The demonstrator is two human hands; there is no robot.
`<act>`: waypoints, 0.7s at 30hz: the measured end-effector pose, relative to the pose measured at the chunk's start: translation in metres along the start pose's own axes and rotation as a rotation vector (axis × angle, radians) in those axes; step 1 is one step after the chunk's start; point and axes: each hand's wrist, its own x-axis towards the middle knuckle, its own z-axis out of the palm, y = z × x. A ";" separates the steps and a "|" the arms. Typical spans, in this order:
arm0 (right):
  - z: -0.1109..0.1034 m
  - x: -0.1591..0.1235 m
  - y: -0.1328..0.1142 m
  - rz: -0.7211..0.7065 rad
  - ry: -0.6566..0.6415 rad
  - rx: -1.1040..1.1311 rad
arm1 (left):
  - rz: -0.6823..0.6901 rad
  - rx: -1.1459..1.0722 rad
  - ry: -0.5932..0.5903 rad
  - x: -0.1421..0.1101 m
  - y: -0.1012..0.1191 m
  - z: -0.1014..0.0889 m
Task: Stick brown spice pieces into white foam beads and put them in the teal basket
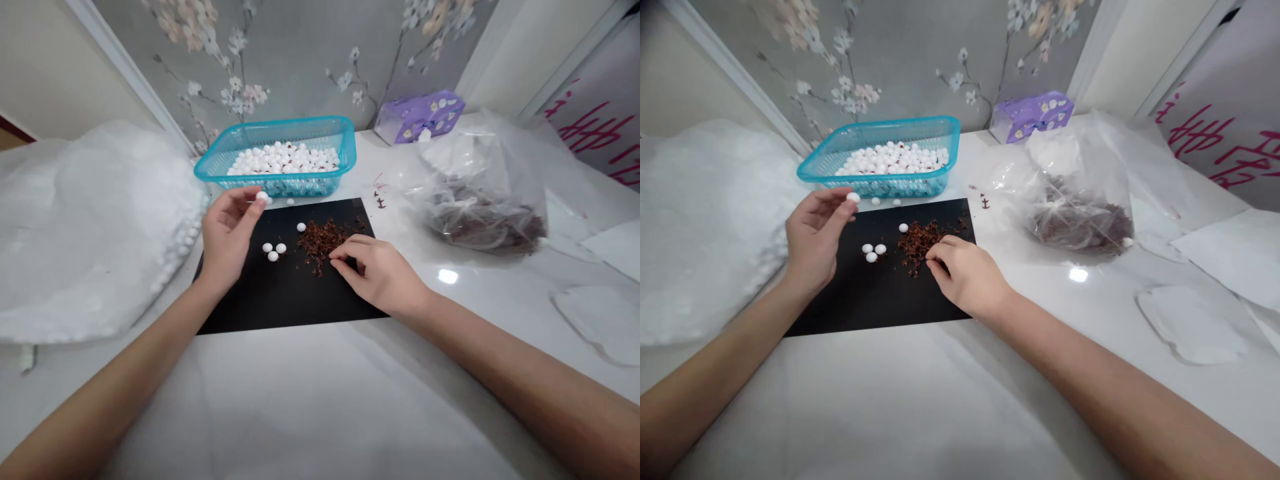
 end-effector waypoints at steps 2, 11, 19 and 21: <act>0.000 0.001 0.002 -0.021 0.021 0.035 | -0.062 -0.120 -0.025 -0.017 0.018 0.011; -0.003 0.002 -0.007 0.203 0.095 0.592 | -0.236 -0.306 -0.336 -0.053 0.037 0.024; -0.003 0.004 -0.009 0.346 0.029 1.167 | -0.351 -0.359 -0.349 -0.050 0.035 0.023; -0.003 0.004 -0.009 0.346 0.028 1.195 | -0.367 -0.379 -0.350 -0.050 0.034 0.023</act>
